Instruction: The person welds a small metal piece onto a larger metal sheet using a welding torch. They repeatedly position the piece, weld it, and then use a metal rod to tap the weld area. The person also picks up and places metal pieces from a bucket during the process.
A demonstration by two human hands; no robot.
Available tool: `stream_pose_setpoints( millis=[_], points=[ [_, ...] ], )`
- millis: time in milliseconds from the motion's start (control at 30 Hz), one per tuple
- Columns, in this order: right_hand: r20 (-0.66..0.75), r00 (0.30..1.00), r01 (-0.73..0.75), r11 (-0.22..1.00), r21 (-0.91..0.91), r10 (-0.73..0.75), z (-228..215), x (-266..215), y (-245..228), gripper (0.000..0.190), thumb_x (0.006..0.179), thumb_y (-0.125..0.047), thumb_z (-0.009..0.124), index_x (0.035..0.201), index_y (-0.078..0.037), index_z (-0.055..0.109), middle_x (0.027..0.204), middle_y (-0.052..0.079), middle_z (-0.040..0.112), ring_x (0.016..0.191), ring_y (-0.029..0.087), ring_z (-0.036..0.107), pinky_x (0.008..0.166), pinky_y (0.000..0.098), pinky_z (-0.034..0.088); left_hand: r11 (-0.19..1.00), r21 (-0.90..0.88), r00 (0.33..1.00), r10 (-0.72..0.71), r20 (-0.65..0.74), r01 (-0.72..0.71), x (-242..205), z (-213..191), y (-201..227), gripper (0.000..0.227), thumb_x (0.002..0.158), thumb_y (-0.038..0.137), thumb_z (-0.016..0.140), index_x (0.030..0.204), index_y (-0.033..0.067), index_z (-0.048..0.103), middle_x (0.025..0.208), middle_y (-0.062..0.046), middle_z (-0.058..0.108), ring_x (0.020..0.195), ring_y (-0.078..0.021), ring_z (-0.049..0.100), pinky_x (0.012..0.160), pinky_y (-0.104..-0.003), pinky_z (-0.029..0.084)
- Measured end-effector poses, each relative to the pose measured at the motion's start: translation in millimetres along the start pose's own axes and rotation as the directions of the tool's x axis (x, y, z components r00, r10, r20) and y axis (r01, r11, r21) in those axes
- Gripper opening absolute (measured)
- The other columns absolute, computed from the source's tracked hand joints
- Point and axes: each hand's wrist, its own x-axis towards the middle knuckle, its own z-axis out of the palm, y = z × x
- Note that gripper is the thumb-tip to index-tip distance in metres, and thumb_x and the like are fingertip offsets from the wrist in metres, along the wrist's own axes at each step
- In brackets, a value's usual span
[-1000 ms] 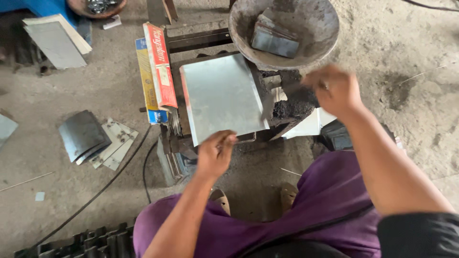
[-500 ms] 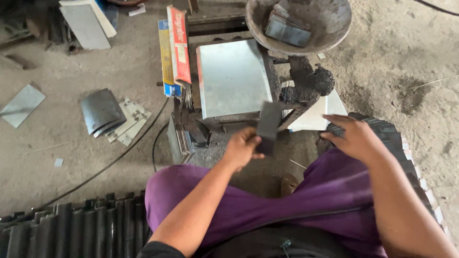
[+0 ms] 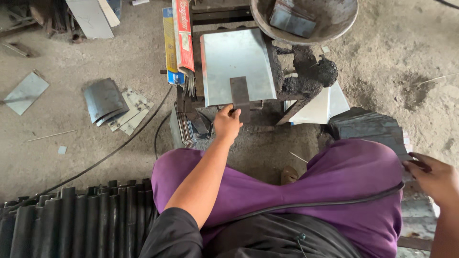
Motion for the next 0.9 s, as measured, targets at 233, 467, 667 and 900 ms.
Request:
stream_pose_setpoints(
  millis=[233, 467, 667, 900],
  points=[
    [0.030, 0.941, -0.330, 0.889, 0.318, 0.338, 16.3, -29.2, 33.2, 0.038, 0.107, -0.014, 0.063, 0.138, 0.008, 0.062, 0.117, 0.019, 0.071, 0.094, 0.023, 0.070, 0.080, 0.0342, 0.058, 0.998, 0.047, 0.999, 0.045, -0.029, -0.044, -4.6, 1.5, 4.5, 0.022, 0.093, 0.012, 0.072, 0.114, 0.0043, 0.074, 0.079, -0.001, 0.071, 0.062, -0.0077, 0.063, 0.053, -0.028, 0.060],
    [-0.080, 0.995, 0.007, 0.726, 0.688, 0.066, 21.5, -1.4, -104.3, 0.029, 0.114, -0.010, 0.065, 0.138, 0.006, 0.060, 0.115, 0.016, 0.070, 0.097, 0.024, 0.071, 0.083, 0.0362, 0.059, 0.999, 0.050, 1.000, 0.010, -0.014, -0.009, -6.3, -0.9, 5.6, 0.028, 0.095, 0.014, 0.070, 0.121, 0.0062, 0.073, 0.085, -0.001, 0.072, 0.068, -0.0079, 0.066, 0.060, -0.029, 0.064],
    [0.341, 0.935, -0.277, 0.403, 0.873, -0.098, 118.3, 22.9, -281.5, 0.042, 0.099, -0.010, 0.065, 0.136, 0.007, 0.055, 0.110, 0.020, 0.070, 0.096, 0.030, 0.072, 0.085, 0.0413, 0.061, 0.997, 0.051, 0.998, -0.055, 0.001, 0.055, -2.9, -2.2, 4.5, 0.038, 0.095, 0.016, 0.070, 0.132, 0.0062, 0.067, 0.094, -0.005, 0.074, 0.072, -0.0104, 0.068, 0.065, -0.031, 0.065],
    [0.504, 0.856, -0.509, 0.356, 0.784, 0.113, 260.3, 61.0, -333.7, 0.018, 0.098, -0.005, 0.062, 0.115, -0.003, 0.059, 0.104, 0.012, 0.067, 0.097, 0.029, 0.069, 0.089, 0.0452, 0.061, 0.999, -0.041, 1.000, 0.024, 0.015, -0.023, 4.6, 0.0, -5.3, 0.039, 0.093, 0.013, 0.071, 0.130, 0.0016, 0.068, 0.105, -0.007, 0.075, 0.077, -0.0096, 0.070, 0.060, -0.030, 0.065]
  ],
)
